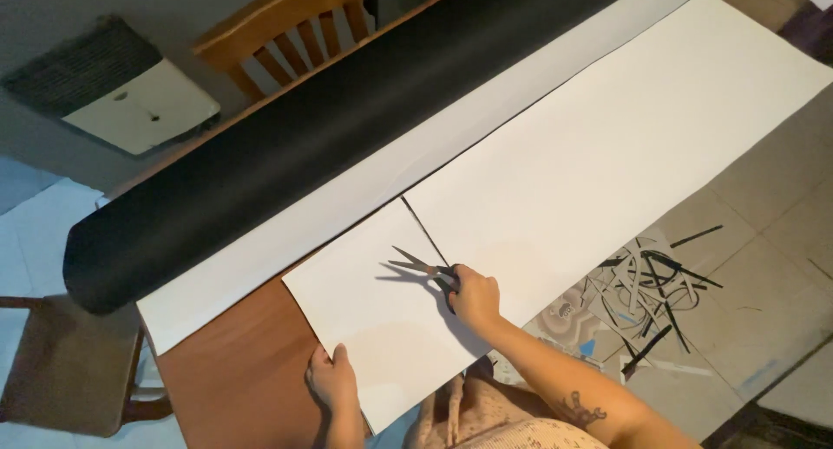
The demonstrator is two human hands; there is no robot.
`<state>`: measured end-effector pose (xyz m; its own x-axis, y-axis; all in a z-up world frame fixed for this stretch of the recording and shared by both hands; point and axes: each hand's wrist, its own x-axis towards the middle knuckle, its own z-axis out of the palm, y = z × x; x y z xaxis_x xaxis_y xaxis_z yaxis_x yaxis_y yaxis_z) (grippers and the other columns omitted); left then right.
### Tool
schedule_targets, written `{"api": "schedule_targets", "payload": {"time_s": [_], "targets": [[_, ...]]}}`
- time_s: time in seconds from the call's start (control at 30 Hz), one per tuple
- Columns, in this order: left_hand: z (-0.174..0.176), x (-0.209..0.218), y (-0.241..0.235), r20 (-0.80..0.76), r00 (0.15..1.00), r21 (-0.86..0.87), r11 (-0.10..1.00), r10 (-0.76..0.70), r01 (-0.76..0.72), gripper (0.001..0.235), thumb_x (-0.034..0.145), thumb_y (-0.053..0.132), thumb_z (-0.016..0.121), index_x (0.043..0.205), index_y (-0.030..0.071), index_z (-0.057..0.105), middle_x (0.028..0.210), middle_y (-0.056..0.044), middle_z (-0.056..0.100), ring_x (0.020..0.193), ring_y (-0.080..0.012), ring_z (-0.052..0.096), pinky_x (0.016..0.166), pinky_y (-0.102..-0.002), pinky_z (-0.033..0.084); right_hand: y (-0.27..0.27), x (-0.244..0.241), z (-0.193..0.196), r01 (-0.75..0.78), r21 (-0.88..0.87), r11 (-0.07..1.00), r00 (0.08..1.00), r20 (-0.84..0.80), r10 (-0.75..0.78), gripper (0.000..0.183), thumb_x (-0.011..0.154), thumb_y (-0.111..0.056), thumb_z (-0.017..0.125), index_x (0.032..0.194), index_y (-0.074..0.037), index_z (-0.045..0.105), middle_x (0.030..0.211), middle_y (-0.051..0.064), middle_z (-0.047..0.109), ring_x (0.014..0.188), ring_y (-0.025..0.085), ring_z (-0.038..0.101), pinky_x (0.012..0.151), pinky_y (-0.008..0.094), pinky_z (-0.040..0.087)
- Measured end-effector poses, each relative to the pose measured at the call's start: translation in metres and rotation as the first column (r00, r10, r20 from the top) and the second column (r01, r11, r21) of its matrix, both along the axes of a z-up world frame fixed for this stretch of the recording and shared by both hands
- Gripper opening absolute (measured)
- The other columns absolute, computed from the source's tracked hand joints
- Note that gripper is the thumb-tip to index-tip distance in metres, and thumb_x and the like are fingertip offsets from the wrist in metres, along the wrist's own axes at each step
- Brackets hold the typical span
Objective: Cutting large sheets of sublimation paper from a roll using scissors on a wooden table.
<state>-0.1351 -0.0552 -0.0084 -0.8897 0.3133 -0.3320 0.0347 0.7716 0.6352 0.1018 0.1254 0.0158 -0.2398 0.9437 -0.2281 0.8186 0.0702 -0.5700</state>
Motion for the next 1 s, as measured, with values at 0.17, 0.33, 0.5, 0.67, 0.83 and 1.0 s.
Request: {"api": "schedule_targets", "payload": {"time_s": [0.17, 0.33, 0.5, 0.67, 0.83, 1.0], "targets": [[-0.023, -0.036, -0.024, -0.03, 0.993, 0.188, 0.977, 0.113, -0.105, 0.036, 0.091, 0.014, 0.069, 0.124, -0.002, 0.066, 0.112, -0.017, 0.075, 0.1, -0.0301, 0.072, 0.088, -0.038, 0.054, -0.02, -0.021, -0.007, -0.092, 0.055, 0.994, 0.993, -0.065, 0.095, 0.029, 0.071, 0.001, 0.063, 0.097, -0.011, 0.065, 0.085, 0.01, 0.071, 0.073, 0.036, 0.066, 0.064, 0.046, 0.052], [-0.015, -0.056, -0.046, -0.238, 0.966, 0.207, 0.977, 0.1, -0.051, 0.045, 0.09, 0.011, 0.066, 0.134, 0.0, 0.065, 0.123, -0.018, 0.072, 0.113, -0.0325, 0.067, 0.099, -0.039, 0.049, -0.038, -0.055, 0.001, -0.212, 0.013, 0.977, 0.973, -0.091, 0.212, 0.025, 0.067, -0.003, 0.065, 0.09, -0.011, 0.064, 0.086, 0.011, 0.074, 0.082, 0.04, 0.064, 0.07, 0.052, 0.048], [0.044, -0.043, -0.025, -0.096, 0.994, -0.017, 0.998, 0.059, -0.061, 0.069, 0.091, 0.021, 0.058, 0.156, 0.004, 0.043, 0.147, -0.028, 0.05, 0.135, -0.0445, 0.045, 0.108, -0.054, 0.039, -0.036, -0.055, -0.024, -0.23, 0.119, 0.966, 0.971, -0.038, 0.236, 0.024, 0.065, -0.007, 0.067, 0.088, -0.011, 0.059, 0.073, 0.012, 0.07, 0.072, 0.039, 0.065, 0.067, 0.049, 0.047], [0.036, -0.042, -0.028, -0.113, 0.989, 0.112, 0.99, 0.098, -0.086, 0.063, 0.089, 0.022, 0.061, 0.145, -0.003, 0.05, 0.138, -0.03, 0.053, 0.128, -0.0458, 0.05, 0.108, -0.05, 0.038, -0.028, -0.05, 0.039, -0.261, -0.028, 0.965, 0.947, -0.202, 0.251, 0.027, 0.075, 0.001, 0.061, 0.098, -0.013, 0.065, 0.082, 0.009, 0.072, 0.069, 0.029, 0.064, 0.058, 0.04, 0.047], [0.053, -0.047, -0.026, 0.12, 0.952, -0.005, 0.959, 0.281, -0.283, 0.04, 0.096, 0.028, 0.062, 0.121, -0.003, 0.067, 0.117, -0.021, 0.069, 0.103, -0.0406, 0.066, 0.084, -0.051, 0.05, -0.028, -0.053, -0.038, -0.068, 0.02, 0.998, 0.794, -0.604, 0.066, 0.029, 0.074, 0.016, 0.043, 0.083, -0.004, 0.062, 0.117, 0.011, 0.079, 0.112, 0.023, 0.073, 0.095, 0.032, 0.054], [0.006, -0.073, -0.063, 0.046, 0.996, 0.193, 0.978, 0.07, -0.078, 0.034, 0.101, 0.031, 0.059, 0.092, -0.002, 0.058, 0.085, -0.018, 0.063, 0.078, -0.0332, 0.058, 0.07, -0.047, 0.043, -0.018, -0.059, -0.004, 0.108, -0.237, 0.966, 0.952, -0.255, -0.169, 0.017, 0.085, -0.007, 0.051, 0.092, -0.009, 0.067, 0.084, 0.011, 0.073, 0.075, 0.028, 0.068, 0.061, 0.039, 0.044]]}}
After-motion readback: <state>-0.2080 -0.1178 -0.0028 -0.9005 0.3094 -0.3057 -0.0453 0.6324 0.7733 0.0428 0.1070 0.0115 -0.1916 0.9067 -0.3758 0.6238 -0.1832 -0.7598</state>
